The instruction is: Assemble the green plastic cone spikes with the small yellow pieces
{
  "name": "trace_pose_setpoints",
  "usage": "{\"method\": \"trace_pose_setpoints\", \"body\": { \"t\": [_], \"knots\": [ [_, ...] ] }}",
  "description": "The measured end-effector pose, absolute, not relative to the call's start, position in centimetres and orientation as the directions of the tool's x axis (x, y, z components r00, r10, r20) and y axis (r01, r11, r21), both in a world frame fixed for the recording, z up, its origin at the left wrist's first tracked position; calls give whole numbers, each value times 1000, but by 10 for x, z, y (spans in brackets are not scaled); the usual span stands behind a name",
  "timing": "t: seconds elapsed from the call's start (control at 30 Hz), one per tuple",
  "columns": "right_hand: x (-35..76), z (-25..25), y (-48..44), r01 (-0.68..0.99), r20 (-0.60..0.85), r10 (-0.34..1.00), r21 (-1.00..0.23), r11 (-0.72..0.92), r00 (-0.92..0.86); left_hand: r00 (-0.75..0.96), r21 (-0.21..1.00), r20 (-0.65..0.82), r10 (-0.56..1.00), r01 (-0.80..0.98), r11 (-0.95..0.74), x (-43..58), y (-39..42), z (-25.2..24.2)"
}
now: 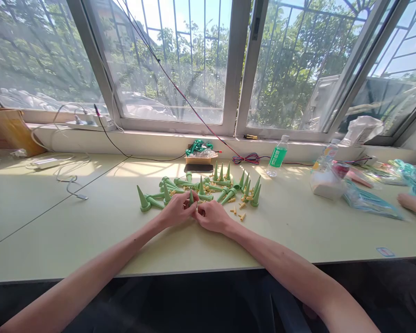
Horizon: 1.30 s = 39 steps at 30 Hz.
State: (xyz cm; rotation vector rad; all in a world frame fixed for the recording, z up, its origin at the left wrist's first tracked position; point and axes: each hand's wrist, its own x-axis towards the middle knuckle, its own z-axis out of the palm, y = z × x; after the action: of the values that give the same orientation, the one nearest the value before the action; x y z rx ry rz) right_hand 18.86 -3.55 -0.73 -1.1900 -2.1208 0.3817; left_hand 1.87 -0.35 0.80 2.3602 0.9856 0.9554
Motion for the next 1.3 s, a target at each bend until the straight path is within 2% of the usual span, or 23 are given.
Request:
{"method": "trace_pose_setpoints", "body": {
  "t": [0.37,0.83,1.3],
  "knots": [
    [193,-6,-32,598,465,822,-572,562,-328,532,646,431,729,382,-661,19,-4,7],
    [195,-9,-29,426,485,784,-660,619,-387,561,517,536,631,372,-771,22,-6,9],
    [195,-4,-31,395,469,792,-692,604,-390,557,567,543,629,310,-763,22,-6,6]
  ]
}}
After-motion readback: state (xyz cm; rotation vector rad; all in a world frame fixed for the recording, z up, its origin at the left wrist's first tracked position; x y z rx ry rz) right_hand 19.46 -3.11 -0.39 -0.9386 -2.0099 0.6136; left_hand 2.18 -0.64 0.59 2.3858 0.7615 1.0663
